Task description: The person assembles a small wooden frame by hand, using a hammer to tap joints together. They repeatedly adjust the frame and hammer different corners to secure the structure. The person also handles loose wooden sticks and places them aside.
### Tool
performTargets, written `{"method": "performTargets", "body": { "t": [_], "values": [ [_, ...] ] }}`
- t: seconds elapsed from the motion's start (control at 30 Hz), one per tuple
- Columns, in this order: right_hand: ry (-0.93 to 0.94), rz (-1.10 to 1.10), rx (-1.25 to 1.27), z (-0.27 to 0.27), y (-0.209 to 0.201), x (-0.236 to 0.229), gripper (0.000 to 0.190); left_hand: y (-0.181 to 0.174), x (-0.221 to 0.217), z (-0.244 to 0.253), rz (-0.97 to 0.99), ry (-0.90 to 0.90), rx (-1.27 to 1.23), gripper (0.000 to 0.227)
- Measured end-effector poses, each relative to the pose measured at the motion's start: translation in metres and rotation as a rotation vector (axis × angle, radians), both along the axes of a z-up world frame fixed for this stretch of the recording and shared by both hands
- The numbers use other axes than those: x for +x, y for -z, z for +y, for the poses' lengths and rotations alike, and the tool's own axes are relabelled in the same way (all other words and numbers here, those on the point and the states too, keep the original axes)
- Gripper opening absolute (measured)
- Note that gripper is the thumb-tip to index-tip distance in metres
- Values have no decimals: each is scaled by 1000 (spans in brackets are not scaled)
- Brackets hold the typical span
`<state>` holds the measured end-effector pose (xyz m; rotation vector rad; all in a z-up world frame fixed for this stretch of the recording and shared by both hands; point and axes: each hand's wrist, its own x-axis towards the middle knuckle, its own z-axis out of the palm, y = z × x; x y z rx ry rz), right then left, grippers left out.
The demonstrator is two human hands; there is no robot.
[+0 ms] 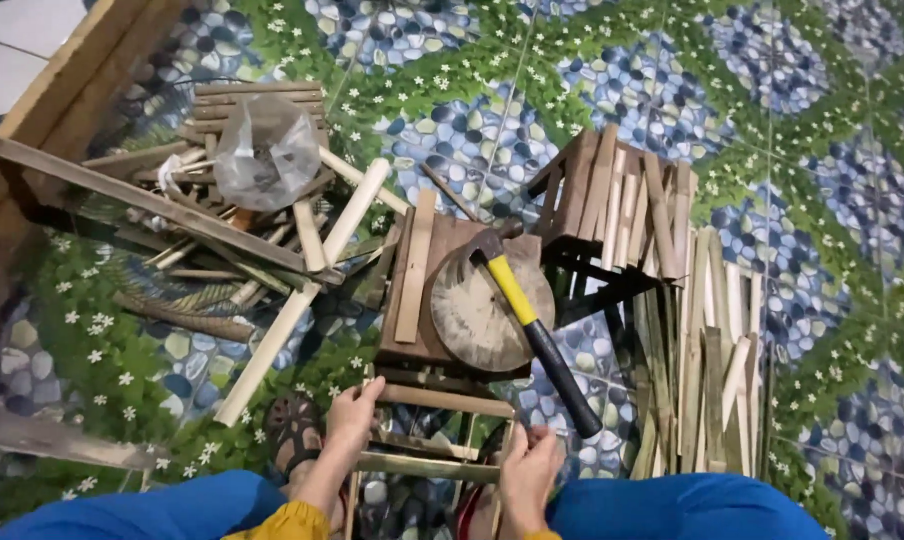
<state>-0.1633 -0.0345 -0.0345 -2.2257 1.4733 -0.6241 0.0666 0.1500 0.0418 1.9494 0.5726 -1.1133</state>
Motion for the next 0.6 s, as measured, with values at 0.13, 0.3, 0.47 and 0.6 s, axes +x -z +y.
{"method": "performTargets", "body": {
  "t": [0.13,0.3,0.47,0.6],
  "values": [
    [299,3,939,-11,6,6,65,-13,-11,10,59,-143,-88,56],
    [410,-38,1160,8,-72,18,64,-43,-26,27,11,-153,-110,42],
    [320,77,1242,36,-182,17,72,-62,-46,62,2,-199,-111,25],
    [479,-183,1476,46,-212,1,51,-91,-62,94,-120,-254,-214,29]
  ]
}}
